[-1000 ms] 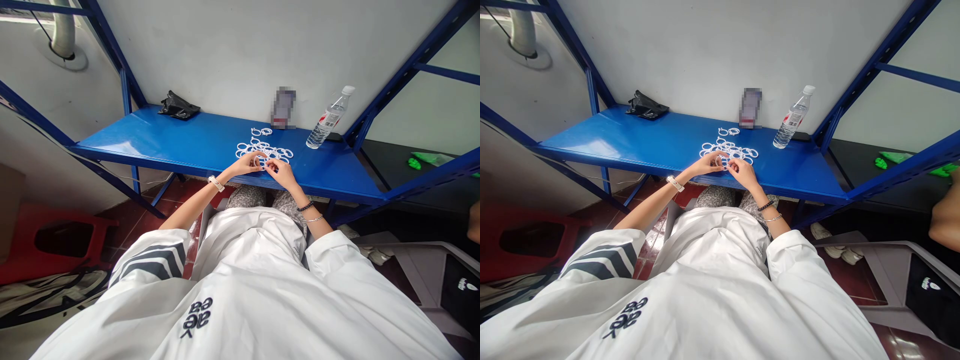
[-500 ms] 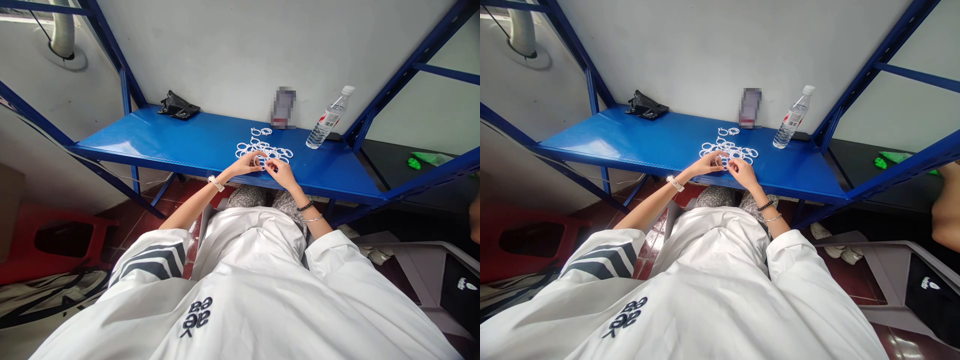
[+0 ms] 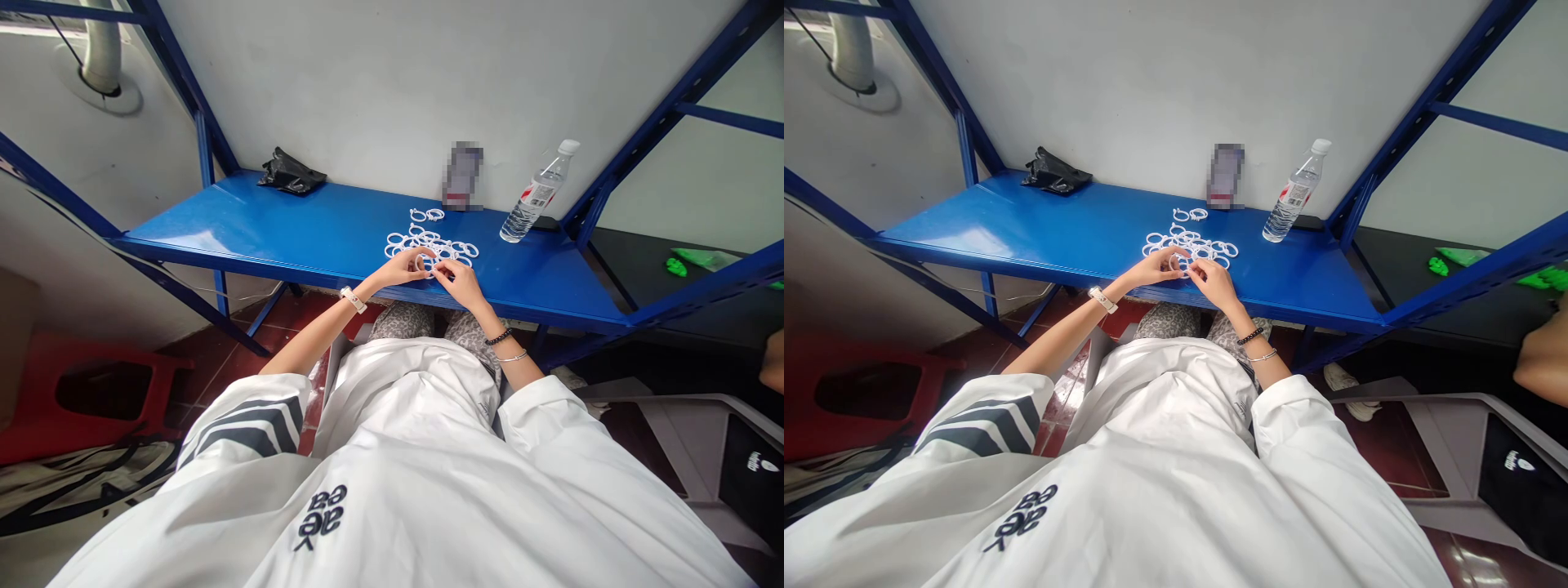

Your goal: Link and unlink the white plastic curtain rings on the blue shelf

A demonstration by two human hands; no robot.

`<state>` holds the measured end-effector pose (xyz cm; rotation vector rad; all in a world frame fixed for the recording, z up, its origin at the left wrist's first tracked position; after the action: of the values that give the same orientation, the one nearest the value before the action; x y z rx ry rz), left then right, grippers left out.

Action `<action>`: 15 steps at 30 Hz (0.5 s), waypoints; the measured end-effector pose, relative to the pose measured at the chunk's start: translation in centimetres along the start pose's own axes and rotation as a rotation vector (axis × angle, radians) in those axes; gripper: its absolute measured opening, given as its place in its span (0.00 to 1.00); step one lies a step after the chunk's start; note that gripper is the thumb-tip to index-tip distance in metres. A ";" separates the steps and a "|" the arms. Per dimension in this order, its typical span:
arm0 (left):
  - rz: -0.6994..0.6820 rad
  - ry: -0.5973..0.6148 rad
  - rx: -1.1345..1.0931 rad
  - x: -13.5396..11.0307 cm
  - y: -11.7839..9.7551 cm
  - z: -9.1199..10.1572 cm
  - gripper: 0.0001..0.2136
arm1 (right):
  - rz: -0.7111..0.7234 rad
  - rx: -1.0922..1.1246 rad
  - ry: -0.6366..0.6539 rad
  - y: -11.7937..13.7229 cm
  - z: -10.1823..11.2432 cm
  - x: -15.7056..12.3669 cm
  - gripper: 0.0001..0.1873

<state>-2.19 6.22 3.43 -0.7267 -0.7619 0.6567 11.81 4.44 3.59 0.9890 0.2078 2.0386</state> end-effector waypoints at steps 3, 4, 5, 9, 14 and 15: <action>-0.004 -0.002 -0.003 0.0 0.0 0.0 0.27 | 0.003 0.001 0.005 0.0 0.0 0.0 0.20; -0.004 -0.002 -0.003 0.0 0.0 0.0 0.27 | 0.004 0.001 0.005 0.1 0.0 0.0 0.20; -0.005 -0.001 -0.003 0.0 0.0 0.0 0.27 | 0.005 0.002 0.004 0.1 0.0 0.0 0.20; 0.000 -0.002 -0.007 0.0 -0.1 0.0 0.26 | 0.005 0.001 0.001 0.2 0.0 0.0 0.21; 0.008 -0.012 -0.006 -0.1 -0.1 0.1 0.26 | 0.008 -0.011 0.002 0.3 0.0 0.0 0.20; 0.006 -0.013 -0.005 -0.1 -0.1 0.1 0.26 | 0.010 -0.015 0.001 0.3 0.0 0.0 0.20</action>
<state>-2.24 6.13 3.53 -0.7302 -0.7736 0.6658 11.64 4.24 3.70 0.9812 0.1884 2.0475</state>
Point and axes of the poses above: each hand's wrist, its own x-axis towards the middle knuckle, its own z-axis out of the back of the hand, y = z × x, the point moved 7 cm from there along x, towards the middle knuckle, and after that the axes turned 5 degrees about -y, right-handed, at the moved point
